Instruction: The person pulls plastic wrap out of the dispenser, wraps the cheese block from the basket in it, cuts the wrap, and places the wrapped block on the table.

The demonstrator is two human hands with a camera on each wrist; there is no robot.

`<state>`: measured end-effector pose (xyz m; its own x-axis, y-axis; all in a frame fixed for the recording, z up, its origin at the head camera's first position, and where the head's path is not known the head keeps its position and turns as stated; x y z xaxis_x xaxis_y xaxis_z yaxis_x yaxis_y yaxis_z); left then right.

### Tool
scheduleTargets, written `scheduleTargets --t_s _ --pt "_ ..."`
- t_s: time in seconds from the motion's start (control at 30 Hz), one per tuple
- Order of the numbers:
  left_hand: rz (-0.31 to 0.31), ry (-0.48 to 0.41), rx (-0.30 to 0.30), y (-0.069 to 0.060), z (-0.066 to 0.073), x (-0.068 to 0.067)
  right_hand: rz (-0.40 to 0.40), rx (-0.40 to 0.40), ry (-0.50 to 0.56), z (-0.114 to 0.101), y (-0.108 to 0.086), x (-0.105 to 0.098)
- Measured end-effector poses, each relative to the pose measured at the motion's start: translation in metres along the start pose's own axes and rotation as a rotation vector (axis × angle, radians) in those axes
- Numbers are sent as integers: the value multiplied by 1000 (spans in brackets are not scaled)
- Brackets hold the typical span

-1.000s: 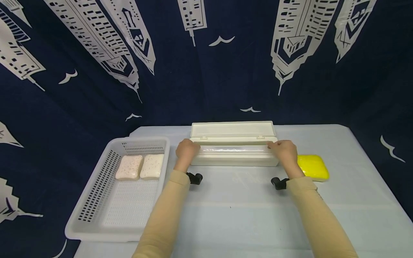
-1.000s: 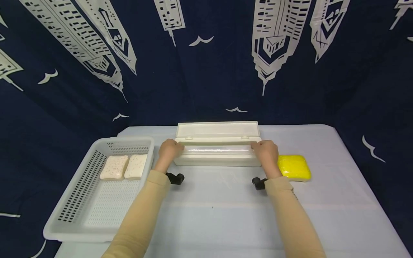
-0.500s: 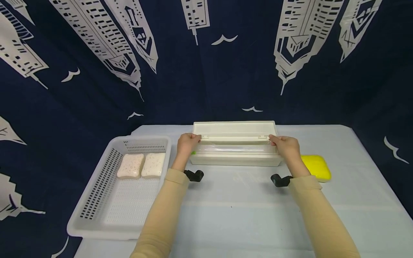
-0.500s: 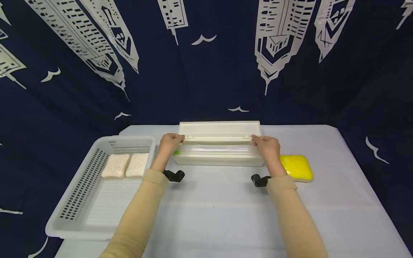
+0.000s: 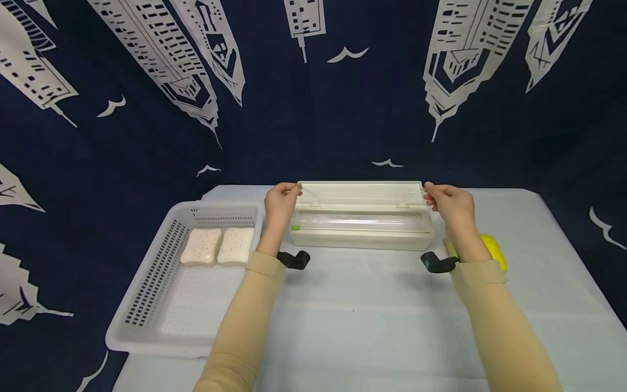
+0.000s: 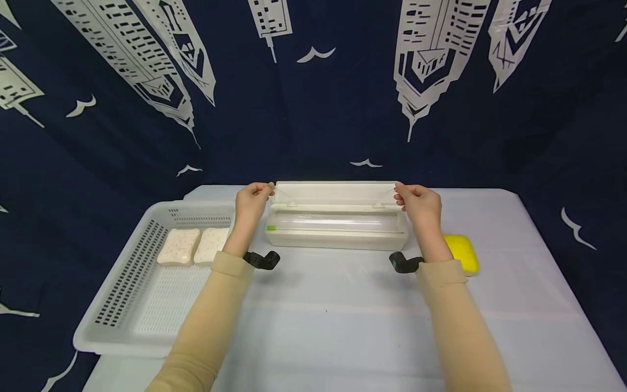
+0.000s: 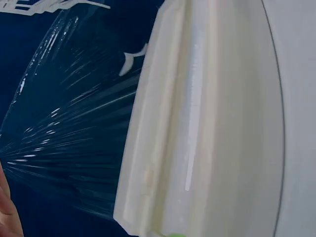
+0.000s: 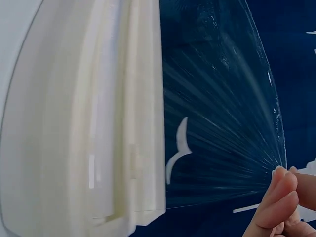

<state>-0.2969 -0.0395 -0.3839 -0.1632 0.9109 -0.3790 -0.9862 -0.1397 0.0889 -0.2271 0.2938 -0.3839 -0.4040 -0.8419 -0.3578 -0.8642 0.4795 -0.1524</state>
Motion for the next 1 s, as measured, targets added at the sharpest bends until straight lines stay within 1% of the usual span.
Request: scheduleTargets --t_s 0.13,0.27,0.43,0.53,0.7,0.87,1.0 --pt "34 -65 31 2 13 -4 38 -15 30 -15 -3 -6" --pt "50 -123 61 5 29 -8 70 -42 50 -30 -5 -14" --pt "63 -145 101 3 50 -14 113 -84 105 -47 -8 -24" --pt "76 -163 133 3 62 -17 134 -114 177 -57 -11 -30" --pt "106 -222 205 3 80 -25 157 -188 338 -73 -16 -37" --pt "137 -273 273 0 93 -33 166 -266 464 -86 -21 -41" --pt "149 -307 321 -3 100 -38 160 -312 553 -93 -26 -43"
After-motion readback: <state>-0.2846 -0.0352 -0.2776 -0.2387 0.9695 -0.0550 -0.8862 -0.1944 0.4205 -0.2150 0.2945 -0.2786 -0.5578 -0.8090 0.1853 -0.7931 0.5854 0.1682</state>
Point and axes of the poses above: each hand's wrist, its own y-axis towards the middle knuckle, its own x-axis out of the palm, z = x × y, the point moved 1 cm from there along y, towards the middle knuckle, and after that the axes turned 1 degree about y, right-handed, at the moved point
